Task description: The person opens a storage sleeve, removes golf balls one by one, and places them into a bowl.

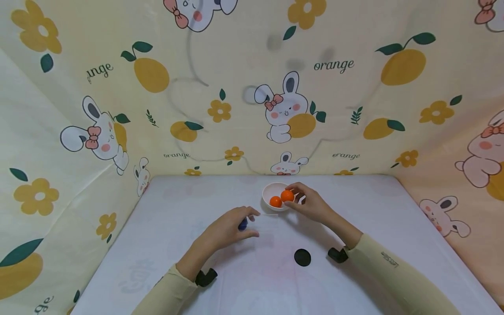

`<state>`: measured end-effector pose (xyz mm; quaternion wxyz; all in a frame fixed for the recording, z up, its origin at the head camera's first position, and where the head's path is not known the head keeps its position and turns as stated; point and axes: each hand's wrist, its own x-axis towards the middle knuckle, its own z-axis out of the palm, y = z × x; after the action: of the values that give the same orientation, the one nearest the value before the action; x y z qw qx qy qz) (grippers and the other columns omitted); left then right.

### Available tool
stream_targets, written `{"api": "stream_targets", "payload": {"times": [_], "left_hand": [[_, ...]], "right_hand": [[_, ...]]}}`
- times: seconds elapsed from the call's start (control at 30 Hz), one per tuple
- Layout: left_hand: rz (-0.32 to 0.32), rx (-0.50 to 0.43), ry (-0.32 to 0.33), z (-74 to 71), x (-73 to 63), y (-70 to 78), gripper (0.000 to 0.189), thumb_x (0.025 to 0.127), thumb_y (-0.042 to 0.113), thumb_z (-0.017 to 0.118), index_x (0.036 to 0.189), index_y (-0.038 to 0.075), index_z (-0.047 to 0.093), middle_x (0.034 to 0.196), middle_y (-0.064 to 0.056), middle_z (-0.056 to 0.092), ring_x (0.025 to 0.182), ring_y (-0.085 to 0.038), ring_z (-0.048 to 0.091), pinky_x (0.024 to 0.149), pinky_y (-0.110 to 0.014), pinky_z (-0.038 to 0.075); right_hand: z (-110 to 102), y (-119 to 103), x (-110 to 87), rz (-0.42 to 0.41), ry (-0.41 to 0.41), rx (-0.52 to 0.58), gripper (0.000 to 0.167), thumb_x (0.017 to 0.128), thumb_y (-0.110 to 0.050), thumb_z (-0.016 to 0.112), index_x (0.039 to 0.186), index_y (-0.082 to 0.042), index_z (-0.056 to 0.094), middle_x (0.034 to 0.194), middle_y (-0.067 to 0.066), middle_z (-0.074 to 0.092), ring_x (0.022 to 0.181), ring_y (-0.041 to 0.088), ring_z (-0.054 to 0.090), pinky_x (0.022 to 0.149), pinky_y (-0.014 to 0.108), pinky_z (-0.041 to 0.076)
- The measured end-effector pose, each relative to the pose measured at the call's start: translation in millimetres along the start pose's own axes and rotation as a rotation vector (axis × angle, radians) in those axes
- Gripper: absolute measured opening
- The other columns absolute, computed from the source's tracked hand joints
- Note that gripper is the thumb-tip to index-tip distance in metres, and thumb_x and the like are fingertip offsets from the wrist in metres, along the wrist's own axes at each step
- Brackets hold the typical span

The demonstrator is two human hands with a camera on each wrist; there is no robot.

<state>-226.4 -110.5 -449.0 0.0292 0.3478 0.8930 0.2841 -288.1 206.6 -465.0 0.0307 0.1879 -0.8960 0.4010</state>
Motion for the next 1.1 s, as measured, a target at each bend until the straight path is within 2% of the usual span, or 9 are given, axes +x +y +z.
{"api": "stream_targets", "payload": {"times": [0.3, 0.6, 0.83, 1.1], "left_hand": [[-0.013, 0.003, -0.011, -1.2, 0.2, 2.4, 0.052, 0.097, 0.037, 0.083, 0.14, 0.015, 0.063, 0.124, -0.008, 0.073, 0.114, -0.022, 0.068, 0.103, -0.042, 0.057], [-0.035, 0.0, -0.013, -0.3, 0.4, 1.8, 0.053, 0.096, 0.037, 0.084, 0.14, 0.016, 0.064, 0.125, -0.008, 0.073, 0.114, -0.022, 0.068, 0.102, -0.042, 0.058], [-0.016, -0.004, -0.003, 0.7, 2.8, -0.4, 0.051, 0.096, 0.034, 0.084, 0.139, 0.015, 0.064, 0.124, -0.008, 0.073, 0.114, -0.024, 0.068, 0.102, -0.043, 0.058], [-0.017, -0.014, -0.004, 2.6, 3.8, -1.9, 0.052, 0.096, 0.034, 0.084, 0.139, 0.013, 0.064, 0.124, -0.01, 0.073, 0.116, -0.029, 0.069, 0.103, -0.045, 0.057]], "right_hand": [[1, 9, 5.3, 0.012, 0.004, -0.017, 0.048, 0.094, -0.019, 0.086, 0.135, -0.011, 0.064, 0.123, 0.009, 0.072, 0.098, 0.024, 0.063, 0.079, 0.029, 0.053], [-6, -1, -5.6, -0.035, 0.121, 0.005, 0.027, 0.1, -0.019, 0.08, 0.124, -0.011, 0.071, 0.118, 0.007, 0.072, 0.09, 0.023, 0.058, 0.076, 0.027, 0.054], [-7, -9, -24.4, -0.084, 0.087, 0.054, 0.027, 0.1, -0.017, 0.079, 0.125, -0.009, 0.072, 0.118, 0.001, 0.073, 0.095, 0.022, 0.059, 0.082, 0.028, 0.056], [1, -10, -42.2, -0.096, 0.053, 0.074, 0.027, 0.099, -0.018, 0.081, 0.123, -0.01, 0.073, 0.116, 0.001, 0.074, 0.094, 0.019, 0.062, 0.081, 0.026, 0.057]]}}
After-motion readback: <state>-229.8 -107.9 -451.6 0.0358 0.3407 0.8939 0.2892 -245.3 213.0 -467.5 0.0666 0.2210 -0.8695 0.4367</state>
